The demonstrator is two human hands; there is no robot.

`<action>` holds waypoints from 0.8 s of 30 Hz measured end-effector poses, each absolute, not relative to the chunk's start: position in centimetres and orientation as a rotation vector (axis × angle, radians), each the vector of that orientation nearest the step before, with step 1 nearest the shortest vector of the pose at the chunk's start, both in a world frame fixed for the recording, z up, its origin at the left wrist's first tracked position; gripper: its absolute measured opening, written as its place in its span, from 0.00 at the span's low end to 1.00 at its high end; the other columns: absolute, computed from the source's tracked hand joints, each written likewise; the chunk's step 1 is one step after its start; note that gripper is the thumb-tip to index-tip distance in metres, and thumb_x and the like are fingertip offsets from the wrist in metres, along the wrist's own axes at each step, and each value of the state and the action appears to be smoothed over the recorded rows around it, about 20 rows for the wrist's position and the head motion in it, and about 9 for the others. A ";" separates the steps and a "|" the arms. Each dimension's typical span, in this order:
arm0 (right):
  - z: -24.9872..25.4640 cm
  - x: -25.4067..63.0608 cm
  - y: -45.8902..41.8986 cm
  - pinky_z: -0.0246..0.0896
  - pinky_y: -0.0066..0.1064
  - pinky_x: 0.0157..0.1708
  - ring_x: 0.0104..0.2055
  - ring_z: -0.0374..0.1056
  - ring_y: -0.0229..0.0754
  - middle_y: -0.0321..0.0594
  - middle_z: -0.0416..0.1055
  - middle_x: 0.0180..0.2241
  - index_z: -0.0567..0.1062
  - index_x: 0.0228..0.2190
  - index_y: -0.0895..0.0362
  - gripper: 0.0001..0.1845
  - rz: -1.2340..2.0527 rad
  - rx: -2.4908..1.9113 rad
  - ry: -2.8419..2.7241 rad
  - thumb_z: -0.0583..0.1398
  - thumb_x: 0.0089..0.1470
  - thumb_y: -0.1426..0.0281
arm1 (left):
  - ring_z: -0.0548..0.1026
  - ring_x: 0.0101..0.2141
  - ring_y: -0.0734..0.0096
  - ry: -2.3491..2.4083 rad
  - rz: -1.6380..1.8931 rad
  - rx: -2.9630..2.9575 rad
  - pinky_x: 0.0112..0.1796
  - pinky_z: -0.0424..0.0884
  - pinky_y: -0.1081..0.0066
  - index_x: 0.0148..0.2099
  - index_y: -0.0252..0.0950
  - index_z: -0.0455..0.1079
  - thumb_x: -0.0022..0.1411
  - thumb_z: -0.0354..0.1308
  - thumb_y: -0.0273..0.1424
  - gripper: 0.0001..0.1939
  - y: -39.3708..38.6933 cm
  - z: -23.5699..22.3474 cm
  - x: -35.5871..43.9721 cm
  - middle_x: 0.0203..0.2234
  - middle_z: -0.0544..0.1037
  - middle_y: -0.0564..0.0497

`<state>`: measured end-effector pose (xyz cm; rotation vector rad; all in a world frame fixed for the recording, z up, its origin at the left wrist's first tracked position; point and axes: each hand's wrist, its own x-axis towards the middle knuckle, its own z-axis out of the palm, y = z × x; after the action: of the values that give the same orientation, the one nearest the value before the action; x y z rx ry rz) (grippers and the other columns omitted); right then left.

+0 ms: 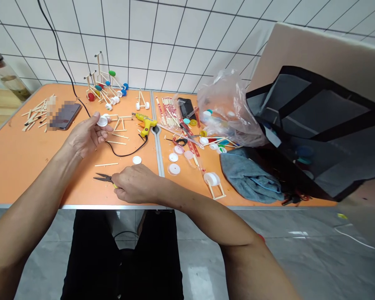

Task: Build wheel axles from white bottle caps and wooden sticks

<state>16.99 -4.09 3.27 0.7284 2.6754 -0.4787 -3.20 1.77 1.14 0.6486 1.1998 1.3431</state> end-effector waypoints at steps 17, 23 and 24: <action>6.4 22.0 -0.1 0.48 0.36 0.37 0.43 0.75 0.46 0.46 0.87 0.46 0.86 0.46 0.55 0.18 -0.213 1.435 2.877 0.55 0.76 0.68 | 0.70 0.15 0.78 1.250 1.260 0.543 0.18 0.66 0.82 0.35 0.31 0.77 0.84 0.50 0.28 0.22 0.9 2.4 -0.8 0.19 0.79 0.49; 7.7 28.5 3.8 0.53 0.36 0.37 0.48 0.78 0.51 0.50 0.87 0.49 0.88 0.46 0.55 0.18 0.114 1.747 2.569 0.57 0.72 0.73 | 0.71 0.15 0.78 1.218 1.259 0.548 0.18 0.65 0.81 0.36 0.30 0.78 0.82 0.54 0.30 0.20 1.1 2.1 -1.0 0.20 0.79 0.48; 7.3 29.2 4.3 0.54 0.36 0.37 0.49 0.79 0.51 0.51 0.87 0.50 0.89 0.47 0.55 0.18 0.114 1.692 2.514 0.57 0.71 0.74 | 0.71 0.15 0.78 1.211 1.261 0.546 0.18 0.65 0.81 0.36 0.30 0.78 0.82 0.54 0.30 0.19 1.1 2.0 -1.1 0.20 0.79 0.48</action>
<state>29.21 4.33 7.34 1.6917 2.5144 0.1135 -1.08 1.11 2.02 0.5459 1.2114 1.2608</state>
